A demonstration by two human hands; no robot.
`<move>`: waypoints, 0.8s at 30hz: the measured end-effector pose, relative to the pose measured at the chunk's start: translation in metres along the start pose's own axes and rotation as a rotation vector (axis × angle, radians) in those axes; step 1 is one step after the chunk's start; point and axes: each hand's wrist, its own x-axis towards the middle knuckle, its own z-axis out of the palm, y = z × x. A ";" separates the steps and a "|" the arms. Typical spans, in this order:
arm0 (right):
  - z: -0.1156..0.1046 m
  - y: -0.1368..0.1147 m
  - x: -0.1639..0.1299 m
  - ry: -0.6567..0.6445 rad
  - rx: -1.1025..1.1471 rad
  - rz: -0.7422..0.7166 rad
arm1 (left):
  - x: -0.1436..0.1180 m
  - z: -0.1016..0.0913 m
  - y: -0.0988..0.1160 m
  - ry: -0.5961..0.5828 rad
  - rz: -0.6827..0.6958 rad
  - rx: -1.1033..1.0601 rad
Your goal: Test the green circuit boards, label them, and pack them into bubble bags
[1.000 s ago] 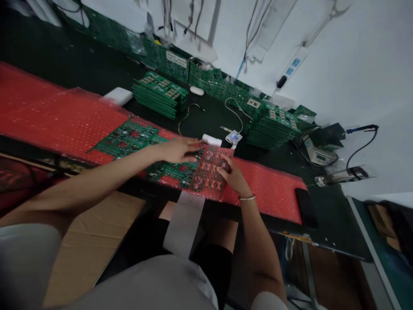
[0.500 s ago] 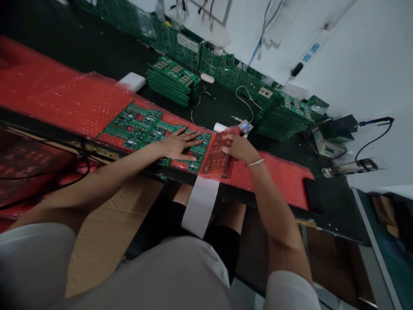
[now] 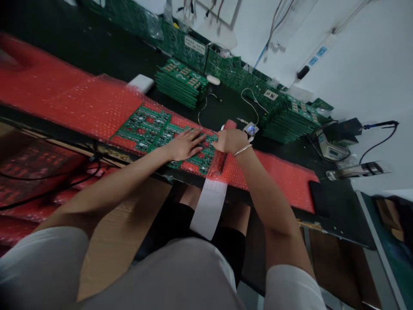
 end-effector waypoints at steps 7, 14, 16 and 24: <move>-0.005 -0.035 0.022 -0.003 0.066 -0.070 | -0.030 -0.009 -0.010 -0.042 -0.106 0.088; 0.002 -0.089 0.046 -0.017 0.056 -0.055 | -0.024 -0.012 -0.033 -0.051 -0.096 -0.009; 0.005 -0.100 0.054 -0.048 0.057 -0.059 | -0.025 -0.014 -0.043 -0.016 -0.089 -0.097; 0.051 -0.066 0.024 0.335 0.498 0.132 | -0.056 -0.027 -0.019 0.190 -0.012 -0.293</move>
